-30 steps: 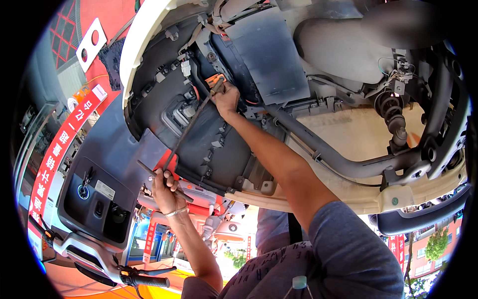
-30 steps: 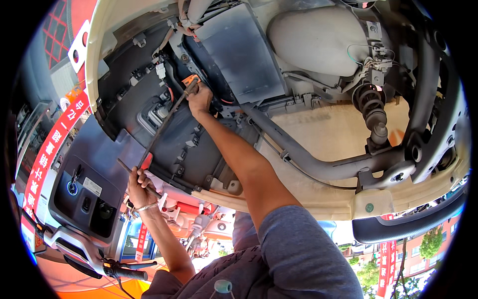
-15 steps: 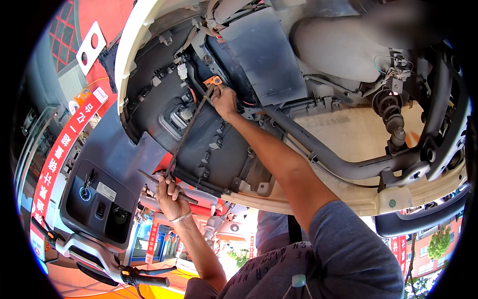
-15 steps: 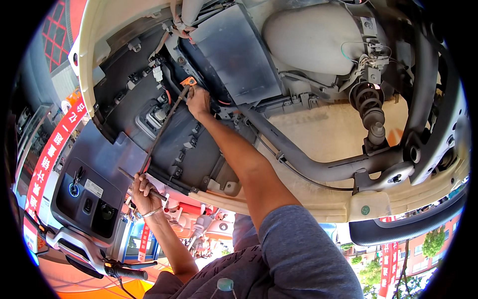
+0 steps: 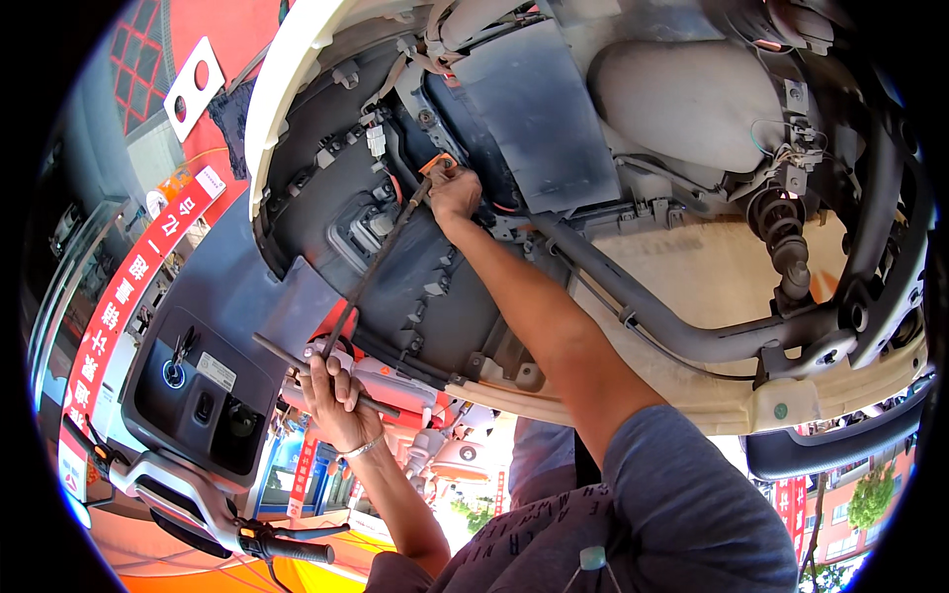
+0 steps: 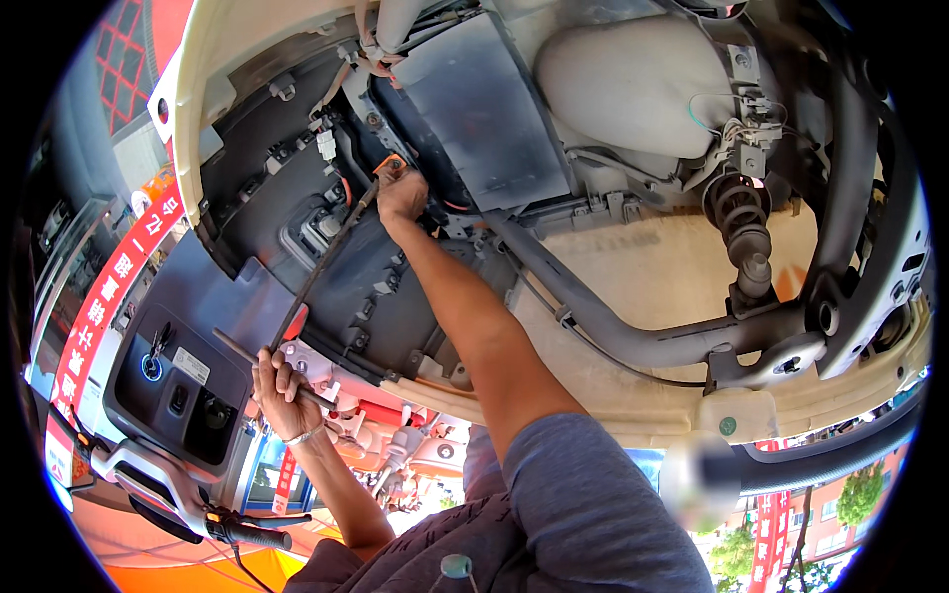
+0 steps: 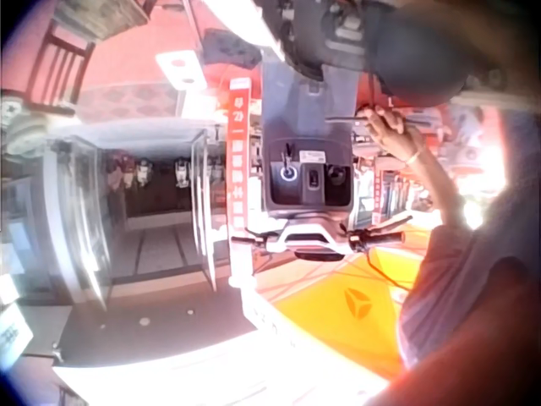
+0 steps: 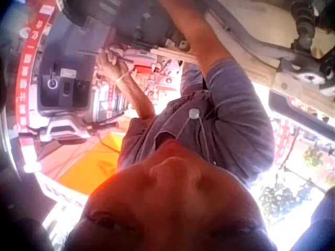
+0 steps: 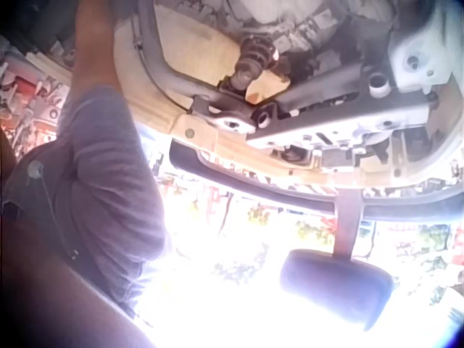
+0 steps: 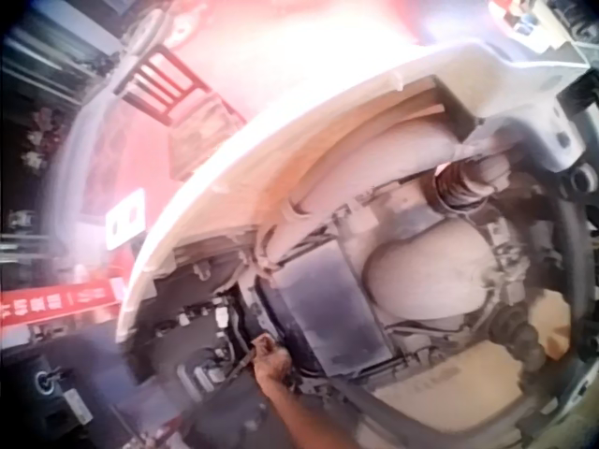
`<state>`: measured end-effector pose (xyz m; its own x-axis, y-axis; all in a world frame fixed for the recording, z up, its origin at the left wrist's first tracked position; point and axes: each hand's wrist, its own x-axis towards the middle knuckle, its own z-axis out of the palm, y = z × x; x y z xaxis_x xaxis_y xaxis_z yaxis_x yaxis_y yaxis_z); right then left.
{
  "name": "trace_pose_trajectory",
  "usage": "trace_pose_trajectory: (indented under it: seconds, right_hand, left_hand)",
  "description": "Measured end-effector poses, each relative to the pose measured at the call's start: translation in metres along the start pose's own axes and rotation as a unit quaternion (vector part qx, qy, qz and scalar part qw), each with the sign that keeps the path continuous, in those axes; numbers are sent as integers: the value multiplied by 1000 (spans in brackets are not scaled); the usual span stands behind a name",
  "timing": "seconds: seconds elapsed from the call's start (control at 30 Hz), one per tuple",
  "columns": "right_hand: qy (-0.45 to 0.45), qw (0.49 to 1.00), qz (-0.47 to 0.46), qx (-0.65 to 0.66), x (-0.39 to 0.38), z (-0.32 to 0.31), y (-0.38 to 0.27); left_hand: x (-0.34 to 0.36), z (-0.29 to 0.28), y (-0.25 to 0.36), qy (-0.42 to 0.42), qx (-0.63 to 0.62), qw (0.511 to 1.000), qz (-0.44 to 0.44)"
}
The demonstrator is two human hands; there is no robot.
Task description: The person works on the internal components of a white electric scooter with the seat removed. They use a screwdriver to tighten screws on the battery casing and manipulate orange high-voltage cables and connectors within the chassis. The person also handles a black plastic cover and adjusts wiring near the scooter's frame.
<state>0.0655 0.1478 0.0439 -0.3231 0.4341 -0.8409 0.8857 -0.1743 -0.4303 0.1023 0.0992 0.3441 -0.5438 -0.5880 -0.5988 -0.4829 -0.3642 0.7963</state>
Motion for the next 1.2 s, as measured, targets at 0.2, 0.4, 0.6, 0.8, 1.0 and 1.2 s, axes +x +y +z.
trace_pose_trajectory:
  seconds: [0.2, 0.4, 0.6, 0.8, 1.0, 1.2]
  right_hand:
    - [10, 1000, 14, -26, -8, -8, -16]
    - [-18, 999, 37, -24, -6, -4, -13]
    - [-56, 997, 16, -44, 4, -8, 2]
    - [-242, 953, 103, 148, 18, -44, -6]
    - [-266, 954, 138, 27, -14, -79, -32]
    - [-361, 889, 262, 104, -51, -95, -85]
  left_hand:
    - [-5, 1, 4, 16, 12, 1000, 13]
    - [-8, 9, 12, 17, 34, 999, 18]
    - [-9, 21, 15, -35, 126, 989, 70]
    - [-6, 21, 2, -34, 112, 992, 53]
    - [-16, 21, -10, -38, 111, 991, 59]
    - [-40, 36, -21, -62, 92, 993, 41]
